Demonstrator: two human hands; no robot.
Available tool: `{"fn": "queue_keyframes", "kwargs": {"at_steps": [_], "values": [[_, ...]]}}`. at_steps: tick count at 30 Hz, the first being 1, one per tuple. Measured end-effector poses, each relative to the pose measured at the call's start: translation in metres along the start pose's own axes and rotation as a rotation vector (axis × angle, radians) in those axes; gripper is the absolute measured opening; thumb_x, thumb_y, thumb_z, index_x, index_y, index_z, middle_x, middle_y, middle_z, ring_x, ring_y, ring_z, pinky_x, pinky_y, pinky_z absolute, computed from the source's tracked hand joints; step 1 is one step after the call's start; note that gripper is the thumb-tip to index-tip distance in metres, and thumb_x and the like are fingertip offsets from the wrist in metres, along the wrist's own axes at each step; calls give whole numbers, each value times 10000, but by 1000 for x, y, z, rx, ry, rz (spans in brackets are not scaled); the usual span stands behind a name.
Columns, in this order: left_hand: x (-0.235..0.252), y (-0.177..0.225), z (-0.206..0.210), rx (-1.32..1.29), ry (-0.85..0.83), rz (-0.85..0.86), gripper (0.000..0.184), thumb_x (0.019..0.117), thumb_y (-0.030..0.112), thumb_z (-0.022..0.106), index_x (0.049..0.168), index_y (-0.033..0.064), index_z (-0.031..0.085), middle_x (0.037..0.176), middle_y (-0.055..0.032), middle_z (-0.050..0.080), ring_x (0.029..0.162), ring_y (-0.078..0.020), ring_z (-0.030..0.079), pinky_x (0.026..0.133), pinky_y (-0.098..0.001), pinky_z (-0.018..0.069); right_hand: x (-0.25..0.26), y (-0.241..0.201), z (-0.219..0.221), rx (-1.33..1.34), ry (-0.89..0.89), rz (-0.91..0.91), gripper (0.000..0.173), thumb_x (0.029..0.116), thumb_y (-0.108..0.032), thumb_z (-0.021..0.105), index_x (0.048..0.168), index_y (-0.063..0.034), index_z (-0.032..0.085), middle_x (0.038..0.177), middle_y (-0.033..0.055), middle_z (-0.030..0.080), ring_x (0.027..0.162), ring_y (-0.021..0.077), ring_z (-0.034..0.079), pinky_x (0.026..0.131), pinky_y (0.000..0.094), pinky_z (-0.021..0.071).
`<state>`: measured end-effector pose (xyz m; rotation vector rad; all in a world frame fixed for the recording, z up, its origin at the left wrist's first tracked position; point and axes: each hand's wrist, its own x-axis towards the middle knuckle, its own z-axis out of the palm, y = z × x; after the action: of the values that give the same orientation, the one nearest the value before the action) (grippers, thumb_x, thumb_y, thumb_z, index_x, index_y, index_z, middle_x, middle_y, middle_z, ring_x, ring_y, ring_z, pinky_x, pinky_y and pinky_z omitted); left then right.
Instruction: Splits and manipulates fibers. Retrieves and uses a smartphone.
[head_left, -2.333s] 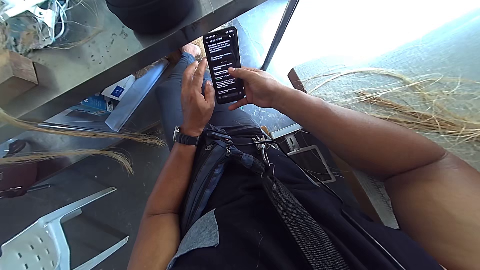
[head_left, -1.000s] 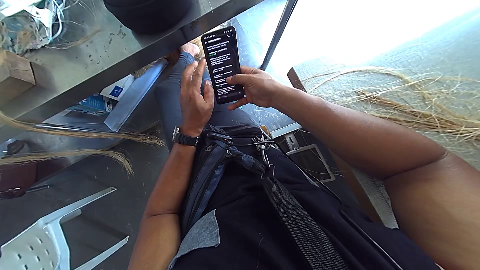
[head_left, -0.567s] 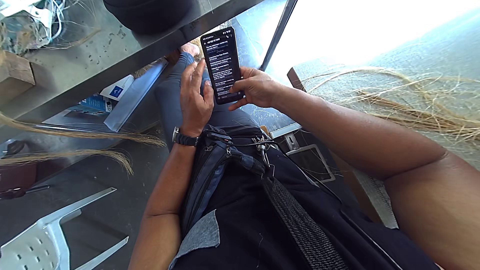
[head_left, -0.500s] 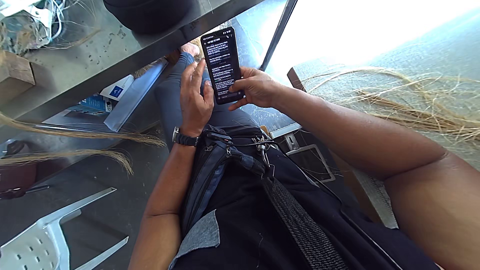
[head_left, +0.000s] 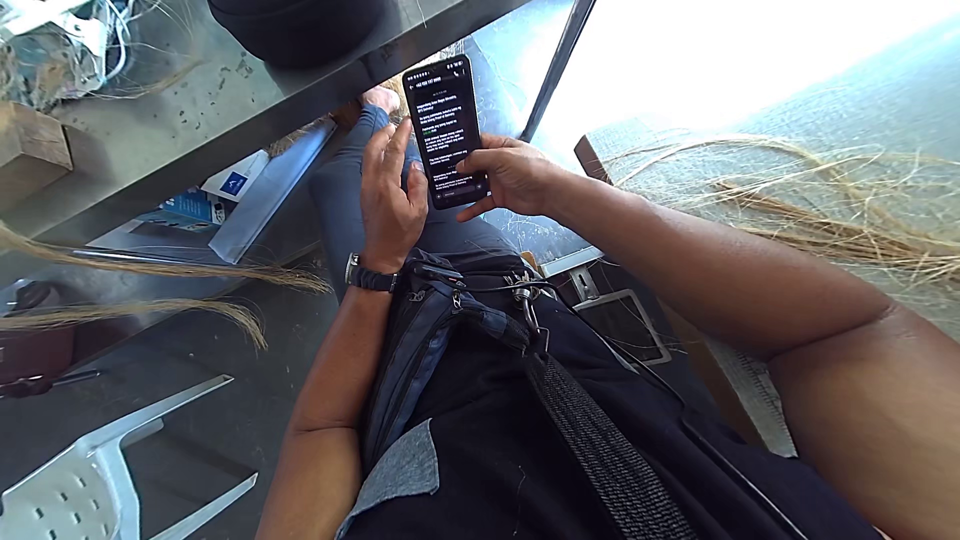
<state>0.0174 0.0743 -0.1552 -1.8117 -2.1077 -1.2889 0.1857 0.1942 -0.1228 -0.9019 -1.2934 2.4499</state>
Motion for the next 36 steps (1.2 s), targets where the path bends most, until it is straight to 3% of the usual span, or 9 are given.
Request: {"fn": "queue_keyframes", "kwargs": {"at_steps": [16,36], "values": [[0,-1,0,-5,13,0,444,1014,129,523,1448,53,575,1460,-186,541,1388,-237,501,1155,-358,426,-1,-1,1,6,-5,5,301,1067,-176,466,1351,-104,537,1213,175,677,1031,357,716,742,572,629],[0,-1,1,-17,12,12,451,1007,109,529,1453,51,568,1454,-179,546,1392,-235,494,1162,-360,422,0,-1,0,13,10,25,297,1055,-186,484,1335,-101,536,1229,181,668,1044,364,710,746,577,626]]}}
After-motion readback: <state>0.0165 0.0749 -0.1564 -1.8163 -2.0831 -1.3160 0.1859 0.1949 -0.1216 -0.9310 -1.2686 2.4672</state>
